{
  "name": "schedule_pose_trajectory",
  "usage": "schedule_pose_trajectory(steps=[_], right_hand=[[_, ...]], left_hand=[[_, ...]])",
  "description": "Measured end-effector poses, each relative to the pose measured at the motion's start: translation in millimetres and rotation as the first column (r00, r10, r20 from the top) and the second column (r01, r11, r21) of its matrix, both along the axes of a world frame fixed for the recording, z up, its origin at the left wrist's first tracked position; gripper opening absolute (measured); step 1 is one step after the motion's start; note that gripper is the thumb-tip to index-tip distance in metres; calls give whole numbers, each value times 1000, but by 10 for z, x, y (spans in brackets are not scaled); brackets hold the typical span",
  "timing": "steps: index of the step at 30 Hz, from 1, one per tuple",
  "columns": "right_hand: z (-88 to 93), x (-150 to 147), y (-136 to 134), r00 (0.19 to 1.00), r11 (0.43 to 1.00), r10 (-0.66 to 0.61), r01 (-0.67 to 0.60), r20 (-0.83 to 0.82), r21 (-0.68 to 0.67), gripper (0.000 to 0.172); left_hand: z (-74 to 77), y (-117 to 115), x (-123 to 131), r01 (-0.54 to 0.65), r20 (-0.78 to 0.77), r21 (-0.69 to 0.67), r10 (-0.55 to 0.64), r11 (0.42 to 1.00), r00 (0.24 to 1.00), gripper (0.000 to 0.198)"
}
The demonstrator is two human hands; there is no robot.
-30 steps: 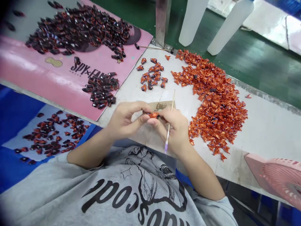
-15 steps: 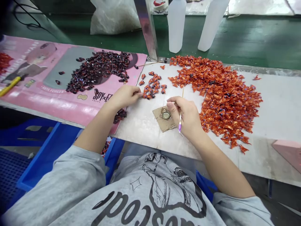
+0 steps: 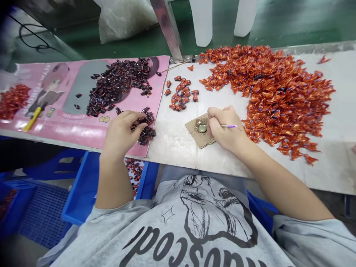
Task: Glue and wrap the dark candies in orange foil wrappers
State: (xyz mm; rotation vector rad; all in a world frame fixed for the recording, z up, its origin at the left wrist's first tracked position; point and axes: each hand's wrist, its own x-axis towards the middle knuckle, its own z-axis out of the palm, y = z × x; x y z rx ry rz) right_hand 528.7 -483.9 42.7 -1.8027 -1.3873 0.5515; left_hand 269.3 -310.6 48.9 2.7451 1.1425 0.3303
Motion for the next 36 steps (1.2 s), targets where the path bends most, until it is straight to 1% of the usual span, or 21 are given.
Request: schedule_pose_trajectory(steps=[2,4,6,9,11,14,20,23,25,27,29,33,36], right_hand=[[-14,17,38,1000,995,-7,4,-22,-102,27],[-15,29,67,999,988,-22,14,-47,-154,28],[-10,33,85,997,987,-45,34,-64,-154,29],[-15,26,98,984,988,-37,11,-173,-151,27],[-32,20,103,977,992,-29,3,-209,-125,25],[-54,17,104,983,995,-45,28,-178,-95,24],[-10,22,74,977,989,-64,35,-205,-144,26],[35,28,56,973,980,-60,16,-221,-197,24],[51,34,52,975,980,-80,39,-209,-193,22],[52,36,54,974,981,-82,42,-210,-189,21],[45,34,58,973,980,-58,14,-222,-197,20],[51,20,55,984,988,-21,-6,-174,-151,21],[68,13,44,982,985,0,-33,-190,-169,23]], left_hand=[[-11,8,25,19,-1,13,-19,1000,1000,25],[-10,34,86,39,-46,29,-37,999,998,29],[-10,85,160,79,-133,48,-72,996,989,35],[-29,195,249,184,-272,61,-161,981,949,44],[-52,271,274,251,-307,59,-221,966,926,44],[-82,357,266,314,-284,53,-287,948,915,41],[-100,425,211,373,-261,31,-353,927,898,41],[-109,459,185,402,-221,-11,-395,915,892,38],[-118,483,167,417,-187,-43,-417,908,889,37],[-129,501,154,424,-167,-64,-429,903,888,37],[-141,511,143,426,-165,-70,-432,902,887,38],[-157,512,127,420,-173,-72,-426,905,888,41],[-157,504,119,422,-161,-81,-429,903,889,39]])
